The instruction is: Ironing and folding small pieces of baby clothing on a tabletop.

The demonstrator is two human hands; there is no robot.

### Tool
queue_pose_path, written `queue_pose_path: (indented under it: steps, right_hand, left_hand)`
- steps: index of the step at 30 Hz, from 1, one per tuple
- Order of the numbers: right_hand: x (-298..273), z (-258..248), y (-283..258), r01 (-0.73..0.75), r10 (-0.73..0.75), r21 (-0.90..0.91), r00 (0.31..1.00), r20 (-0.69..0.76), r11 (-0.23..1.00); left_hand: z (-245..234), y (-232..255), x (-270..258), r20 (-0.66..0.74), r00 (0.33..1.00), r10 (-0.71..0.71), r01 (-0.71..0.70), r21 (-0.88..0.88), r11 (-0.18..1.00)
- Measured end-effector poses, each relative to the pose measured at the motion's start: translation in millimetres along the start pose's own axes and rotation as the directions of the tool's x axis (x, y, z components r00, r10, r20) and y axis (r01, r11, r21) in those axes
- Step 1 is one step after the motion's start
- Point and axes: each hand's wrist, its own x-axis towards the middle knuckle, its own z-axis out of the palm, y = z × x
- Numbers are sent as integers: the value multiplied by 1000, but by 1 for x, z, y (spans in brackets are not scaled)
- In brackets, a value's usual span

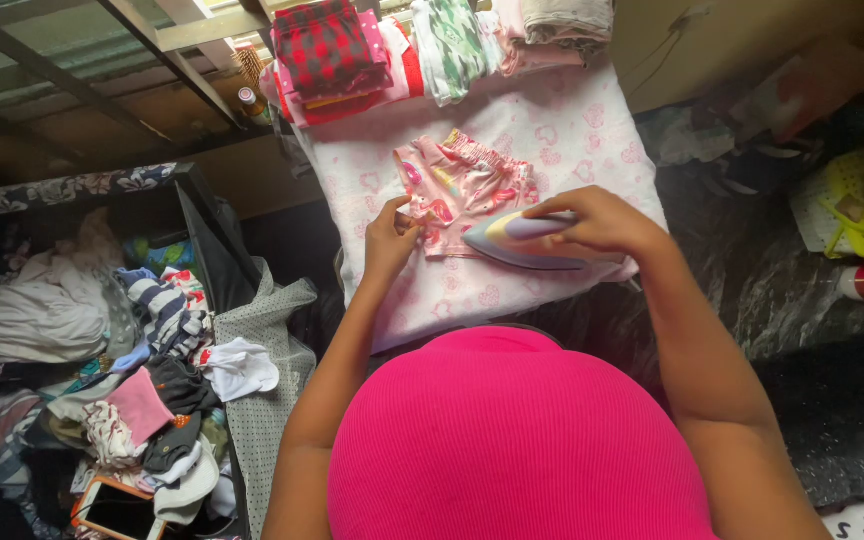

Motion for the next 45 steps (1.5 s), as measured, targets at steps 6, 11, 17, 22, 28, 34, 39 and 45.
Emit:
queue_pose_path:
  steps: [6, 11, 17, 22, 28, 34, 39, 45]
  right_hand:
    - [35, 30, -12, 33, -36, -82, 999, -30, 996]
    - [44, 47, -29, 54, -68, -182, 995, -69, 982]
    - [49, 58, -23, 166, -189, -253, 980, -66, 953]
    - [47, 54, -28, 177, -179, -264, 984, 18, 948]
    - [41, 58, -10, 123, -150, -281, 985, -79, 952]
    - [14, 38, -21, -190, 133, -274, 968, -213, 943]
    - [1, 60, -8, -340, 115, -298, 808, -577, 892]
    - [12, 66, 0, -421, 115, -349, 760, -640, 837]
  left_hand:
    - [-1, -8, 3, -36, 997, 70, -71, -25, 997]
    - [0, -7, 4, -74, 995, 61, -69, -107, 992]
    - [3, -12, 6, -130, 990, 61, -82, -166, 983]
    - [6, -7, 4, -149, 987, 60, -88, -188, 978]
    - [5, -9, 3, -172, 983, 71, -105, -197, 975]
    - [7, -6, 5, -219, 972, 86, -123, -161, 979]
    - [5, -5, 3, -190, 979, 78, -111, -167, 980]
    - [7, -4, -2, -152, 984, 88, -109, -141, 984]
